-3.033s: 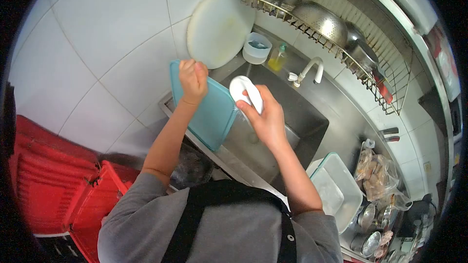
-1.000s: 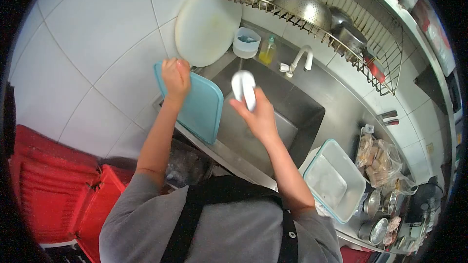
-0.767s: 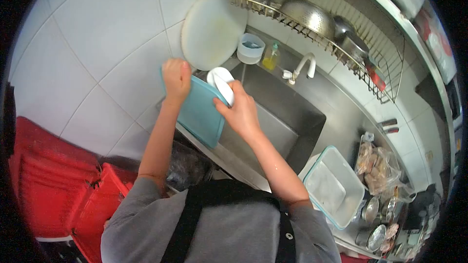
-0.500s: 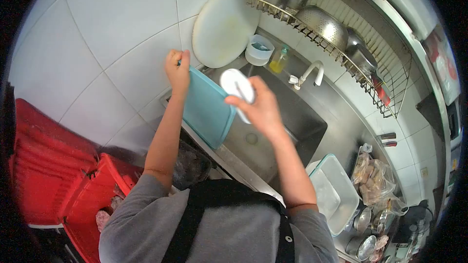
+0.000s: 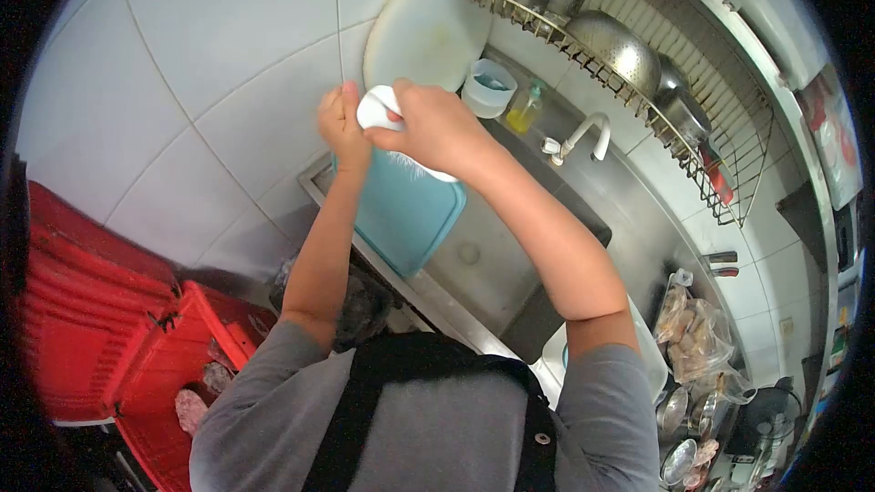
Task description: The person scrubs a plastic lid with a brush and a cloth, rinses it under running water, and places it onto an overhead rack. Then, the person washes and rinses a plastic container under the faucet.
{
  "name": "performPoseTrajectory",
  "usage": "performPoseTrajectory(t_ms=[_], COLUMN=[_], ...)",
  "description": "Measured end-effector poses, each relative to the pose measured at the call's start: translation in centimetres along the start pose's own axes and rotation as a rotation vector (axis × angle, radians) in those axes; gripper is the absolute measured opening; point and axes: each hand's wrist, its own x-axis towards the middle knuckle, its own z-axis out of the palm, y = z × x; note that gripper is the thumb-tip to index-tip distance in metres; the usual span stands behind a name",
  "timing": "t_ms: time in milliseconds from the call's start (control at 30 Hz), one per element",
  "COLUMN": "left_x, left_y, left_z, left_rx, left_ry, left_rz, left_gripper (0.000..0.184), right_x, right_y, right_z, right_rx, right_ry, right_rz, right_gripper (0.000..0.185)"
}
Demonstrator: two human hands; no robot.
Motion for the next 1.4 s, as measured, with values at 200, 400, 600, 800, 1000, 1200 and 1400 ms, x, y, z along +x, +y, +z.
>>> performPoseTrajectory(t_ms=[200, 400, 600, 800, 1000, 1200, 1400], left_x=[0.7, 0.4, -0.3, -0.1, -1.0, -0.7, -0.9], left_y=[-0.8, 0.2, 0.5, 0.0, 1.6, 1.4, 2.7], left_z=[-0.7, 0.0, 0.7, -0.1, 1.0, 0.9, 1.6], left_rx=[-0.015, -0.04, -0.02, 0.013, 0.02, 0.029, 0.0], left_ry=[0.087, 0.017, 0.021, 0.035, -0.027, 0.009, -0.041], left_rz=[-0.09, -0.034, -0.08, -0.088, -0.004, -0.06, 0.103], left_gripper=[0.046, 0.044, 0.042, 0.041, 0.042, 0.043, 0.044], right_x=[-6.7, -4.4, -2.7, -9.6, -2.7, -9.1, -4.2], right_y=[2.9, 1.4, 2.4, 4.2, 2.5, 5.1, 3.8], right_z=[-2.3, -1.0, -0.8, -1.4, -1.0, -2.1, -0.6], right_rx=[0.081, 0.04, 0.083, 0.149, 0.031, 0.166, -0.024], right_ry=[-0.135, 0.018, 0.026, -0.014, 0.023, -0.005, 0.065], right_rz=[0.166, 0.055, 0.063, 0.229, 0.053, 0.245, 0.044], right_gripper=[0.054, 0.052, 0.053, 0.055, 0.051, 0.052, 0.053])
